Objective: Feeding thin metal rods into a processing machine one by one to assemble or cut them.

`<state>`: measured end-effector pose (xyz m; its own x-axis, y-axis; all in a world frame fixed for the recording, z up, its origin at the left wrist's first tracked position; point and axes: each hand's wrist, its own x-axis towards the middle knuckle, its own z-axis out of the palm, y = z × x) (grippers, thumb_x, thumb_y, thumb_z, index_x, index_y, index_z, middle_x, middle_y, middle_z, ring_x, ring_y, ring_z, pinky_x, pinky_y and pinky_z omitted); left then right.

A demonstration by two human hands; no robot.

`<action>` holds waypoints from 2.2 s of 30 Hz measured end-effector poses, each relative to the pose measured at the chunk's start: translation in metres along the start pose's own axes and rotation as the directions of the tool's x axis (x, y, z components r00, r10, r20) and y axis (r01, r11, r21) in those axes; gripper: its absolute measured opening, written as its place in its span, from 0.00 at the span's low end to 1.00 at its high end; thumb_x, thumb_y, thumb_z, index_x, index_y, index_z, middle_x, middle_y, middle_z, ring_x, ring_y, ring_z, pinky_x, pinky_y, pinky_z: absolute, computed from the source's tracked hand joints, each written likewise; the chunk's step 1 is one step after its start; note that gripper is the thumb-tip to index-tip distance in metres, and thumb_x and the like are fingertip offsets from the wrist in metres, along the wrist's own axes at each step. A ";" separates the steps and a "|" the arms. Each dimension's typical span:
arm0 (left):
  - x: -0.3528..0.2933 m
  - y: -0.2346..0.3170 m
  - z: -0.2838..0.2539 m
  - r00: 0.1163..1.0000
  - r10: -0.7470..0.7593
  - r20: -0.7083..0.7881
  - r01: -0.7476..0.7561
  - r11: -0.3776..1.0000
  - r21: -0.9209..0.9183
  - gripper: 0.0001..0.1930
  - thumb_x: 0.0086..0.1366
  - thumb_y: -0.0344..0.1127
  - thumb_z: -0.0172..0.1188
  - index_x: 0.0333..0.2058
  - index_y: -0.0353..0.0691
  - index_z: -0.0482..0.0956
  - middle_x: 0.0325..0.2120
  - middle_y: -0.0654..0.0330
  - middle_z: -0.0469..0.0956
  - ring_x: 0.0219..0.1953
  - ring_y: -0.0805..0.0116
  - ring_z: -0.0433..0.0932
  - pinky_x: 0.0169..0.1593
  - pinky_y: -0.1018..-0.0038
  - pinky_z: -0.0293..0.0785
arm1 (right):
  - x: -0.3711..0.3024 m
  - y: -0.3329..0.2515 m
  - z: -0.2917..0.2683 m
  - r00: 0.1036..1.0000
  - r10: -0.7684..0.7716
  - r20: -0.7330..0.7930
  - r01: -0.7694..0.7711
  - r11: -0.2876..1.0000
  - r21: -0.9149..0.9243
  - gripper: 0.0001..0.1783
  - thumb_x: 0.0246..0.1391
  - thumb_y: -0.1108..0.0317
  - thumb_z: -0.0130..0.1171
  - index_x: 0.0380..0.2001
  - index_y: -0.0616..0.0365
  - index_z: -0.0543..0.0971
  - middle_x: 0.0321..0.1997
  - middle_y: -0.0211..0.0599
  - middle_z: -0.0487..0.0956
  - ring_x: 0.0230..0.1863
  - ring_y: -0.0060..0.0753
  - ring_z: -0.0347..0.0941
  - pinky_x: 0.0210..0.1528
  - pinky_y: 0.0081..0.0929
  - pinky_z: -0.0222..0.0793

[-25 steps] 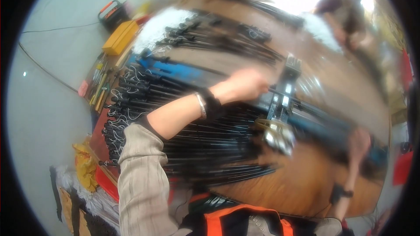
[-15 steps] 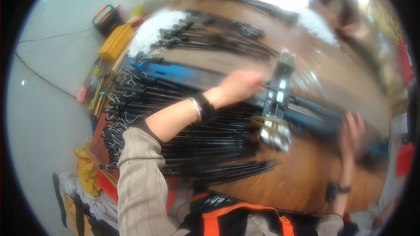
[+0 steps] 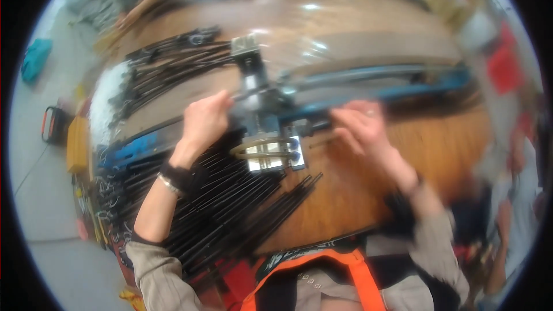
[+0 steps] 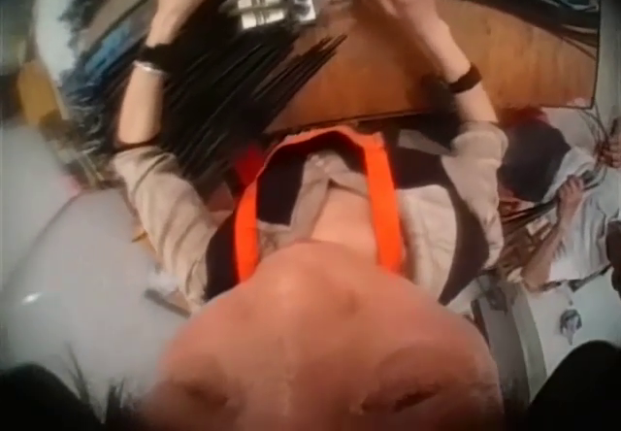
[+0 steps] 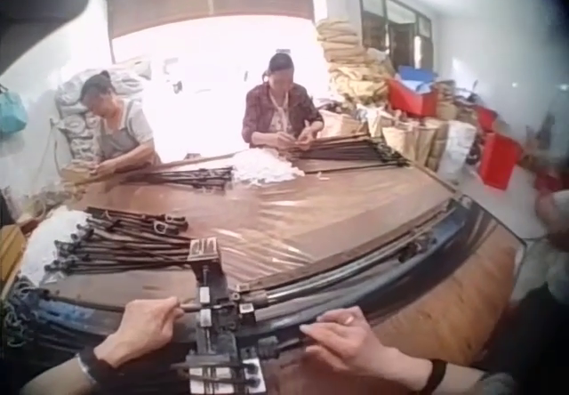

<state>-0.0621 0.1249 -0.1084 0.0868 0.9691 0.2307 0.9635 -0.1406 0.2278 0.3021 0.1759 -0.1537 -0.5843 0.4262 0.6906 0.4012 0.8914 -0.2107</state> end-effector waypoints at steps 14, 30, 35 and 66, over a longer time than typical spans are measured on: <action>0.004 -0.030 0.016 0.888 0.413 -0.205 -0.370 0.903 0.216 0.04 0.67 0.29 0.57 0.40 0.40 0.77 0.31 0.51 0.79 0.32 0.48 0.79 0.35 0.59 0.74 | -0.017 0.006 0.021 0.902 0.192 0.386 -0.192 0.981 -0.040 0.10 0.53 0.64 0.66 0.35 0.56 0.79 0.33 0.39 0.80 0.39 0.44 0.79 0.39 0.40 0.76; -0.213 0.150 0.004 0.973 -0.121 0.199 0.125 0.992 -0.009 0.10 0.52 0.34 0.70 0.32 0.46 0.79 0.30 0.61 0.73 0.36 0.61 0.73 0.39 0.65 0.67 | -0.043 -0.045 0.024 0.786 0.073 0.614 -0.267 0.936 0.231 0.08 0.59 0.61 0.62 0.33 0.54 0.80 0.27 0.46 0.78 0.31 0.54 0.77 0.33 0.47 0.73; -0.249 0.165 0.065 0.953 -0.298 0.057 0.294 0.954 0.065 0.10 0.56 0.35 0.65 0.36 0.42 0.77 0.34 0.59 0.71 0.39 0.59 0.71 0.40 0.65 0.68 | -0.044 -0.057 0.014 0.665 0.083 0.742 -0.490 0.798 0.350 0.09 0.59 0.66 0.64 0.40 0.58 0.85 0.33 0.46 0.83 0.33 0.44 0.80 0.35 0.39 0.74; -0.088 0.181 -0.040 0.898 0.240 0.368 -0.175 0.964 -0.200 0.05 0.66 0.34 0.60 0.38 0.41 0.78 0.24 0.50 0.78 0.26 0.45 0.80 0.30 0.55 0.76 | -0.074 -0.021 -0.022 0.977 -0.208 0.046 0.166 0.877 0.451 0.32 0.48 0.72 0.67 0.60 0.56 0.77 0.47 0.36 0.83 0.41 0.41 0.76 0.42 0.35 0.77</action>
<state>0.0944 0.0059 -0.0501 0.4022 0.9115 -0.0867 0.8631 -0.3458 0.3681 0.3525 0.1225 -0.1851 -0.6869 0.2380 0.6867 -0.0630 0.9218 -0.3824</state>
